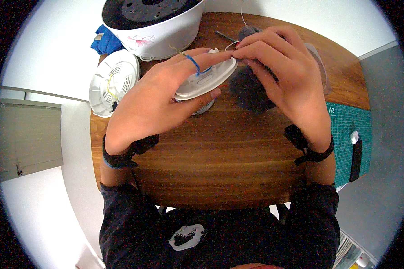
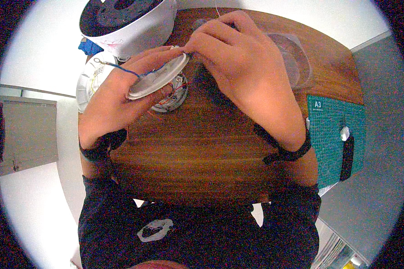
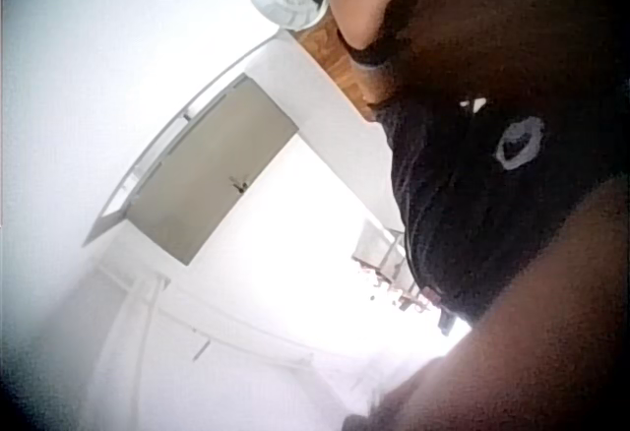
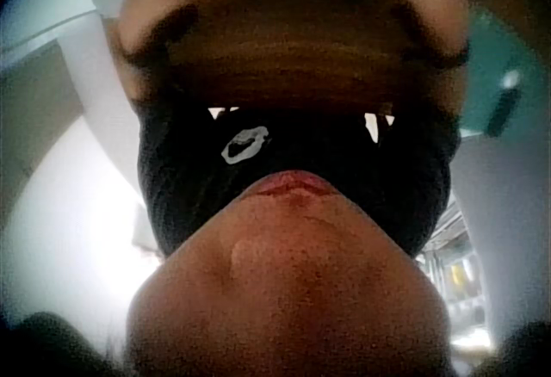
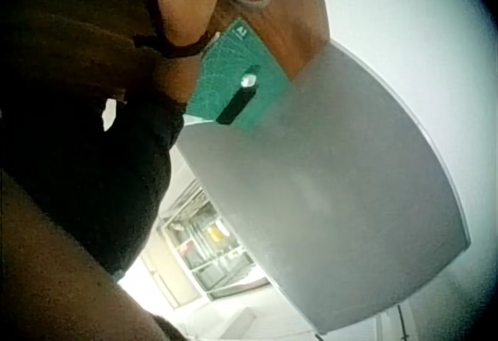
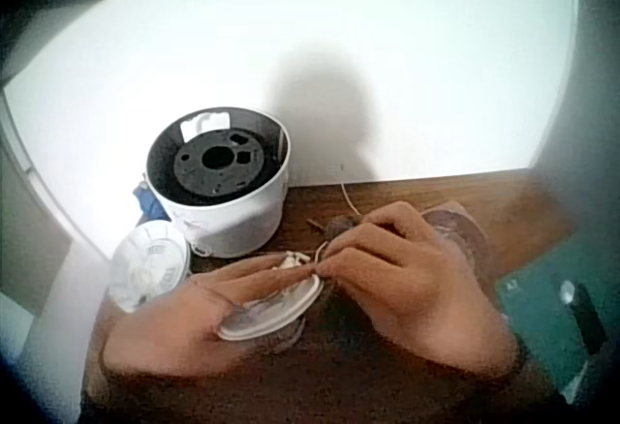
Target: The person wipes the interior and exterior surfaces of a disassembled smoke detector using a gray cloth. They handle the plastic housing, internal circuit board, and metal base, cleaning each part individually before placing them back on the table.
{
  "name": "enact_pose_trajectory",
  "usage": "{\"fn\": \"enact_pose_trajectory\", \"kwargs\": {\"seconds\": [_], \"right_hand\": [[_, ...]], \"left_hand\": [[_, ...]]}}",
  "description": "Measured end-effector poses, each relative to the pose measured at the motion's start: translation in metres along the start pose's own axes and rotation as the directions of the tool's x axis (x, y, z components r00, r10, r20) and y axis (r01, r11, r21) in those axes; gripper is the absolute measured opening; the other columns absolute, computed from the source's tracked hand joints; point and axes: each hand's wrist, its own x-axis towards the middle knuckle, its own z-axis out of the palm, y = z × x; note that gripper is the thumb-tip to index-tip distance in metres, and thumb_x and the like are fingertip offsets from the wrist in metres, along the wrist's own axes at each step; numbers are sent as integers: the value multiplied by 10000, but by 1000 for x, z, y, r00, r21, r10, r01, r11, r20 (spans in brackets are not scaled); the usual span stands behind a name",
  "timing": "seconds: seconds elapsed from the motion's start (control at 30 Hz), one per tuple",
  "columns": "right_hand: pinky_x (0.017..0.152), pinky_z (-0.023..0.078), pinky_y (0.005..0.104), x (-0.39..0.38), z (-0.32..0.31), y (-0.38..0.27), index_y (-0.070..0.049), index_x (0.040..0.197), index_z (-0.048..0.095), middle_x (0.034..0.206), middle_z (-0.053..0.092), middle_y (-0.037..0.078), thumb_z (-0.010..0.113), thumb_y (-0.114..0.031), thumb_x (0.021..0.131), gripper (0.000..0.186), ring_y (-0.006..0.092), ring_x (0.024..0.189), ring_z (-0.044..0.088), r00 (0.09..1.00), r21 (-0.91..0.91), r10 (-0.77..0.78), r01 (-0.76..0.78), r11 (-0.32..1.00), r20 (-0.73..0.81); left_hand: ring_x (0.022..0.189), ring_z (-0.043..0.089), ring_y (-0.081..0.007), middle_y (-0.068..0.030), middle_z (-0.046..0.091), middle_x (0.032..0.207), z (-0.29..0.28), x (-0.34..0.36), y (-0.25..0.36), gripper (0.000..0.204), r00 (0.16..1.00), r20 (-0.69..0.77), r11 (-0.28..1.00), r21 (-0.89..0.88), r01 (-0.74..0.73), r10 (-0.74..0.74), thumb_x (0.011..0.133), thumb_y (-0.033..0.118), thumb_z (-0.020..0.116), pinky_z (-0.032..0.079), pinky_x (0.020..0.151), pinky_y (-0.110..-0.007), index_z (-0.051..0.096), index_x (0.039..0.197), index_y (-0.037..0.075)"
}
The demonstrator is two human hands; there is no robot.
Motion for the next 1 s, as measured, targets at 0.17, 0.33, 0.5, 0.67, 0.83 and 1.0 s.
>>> {"fn": "enact_pose_trajectory", "kwargs": {"seconds": [0.17,0.33,0.5,0.67,0.83,1.0], "right_hand": [[861,593,402,0,1,4,-79,1043,774,1044,787,49,822,-28,832,223,299,1024,703,999,-22,-24,23,999,-35],[826,597,405,-1,-1,0,-81,999,757,1013,789,37,836,-24,810,212,287,989,711,1000,-22,-6,6,1000,-13],[805,596,391,-3,5,-3,-85,943,728,1013,780,19,837,-28,785,200,271,970,705,999,-97,-48,46,994,-20],[795,592,386,-5,6,-11,-90,942,718,1003,765,18,846,-25,764,228,270,953,696,997,-70,-73,72,995,-5],[809,587,390,-4,4,-12,-94,955,728,1002,758,30,860,-21,748,257,277,957,696,1000,-10,-12,12,1000,5],[826,577,393,-2,3,-8,-89,967,733,1020,755,50,864,-21,749,264,287,979,694,999,-30,7,-8,1000,-32]], "left_hand": [[1423,618,-282,-124,669,1517,-2,1,4,561,997,34,993,-90,73,-71,998,106,767,460,1195,-378,598,1529,42],[1419,622,-273,-118,673,1518,-2,1,3,551,996,37,991,-102,82,-78,1006,102,756,467,1188,-374,599,1531,47],[1458,592,-297,-133,646,1549,-3,0,1,571,998,37,998,-11,56,-55,998,95,759,451,1214,-394,592,1542,57],[1524,522,-324,-144,590,1606,-3,-1,2,663,997,35,992,109,59,-63,963,98,790,419,1252,-416,550,1580,67],[1581,450,-314,-136,541,1654,1,-7,-2,756,999,20,989,144,36,-39,923,88,823,377,1287,-423,513,1613,86],[1612,397,-308,-124,510,1679,-2,-7,-4,790,1000,19,999,-48,18,-17,915,85,837,332,1315,-438,492,1626,97]]}}
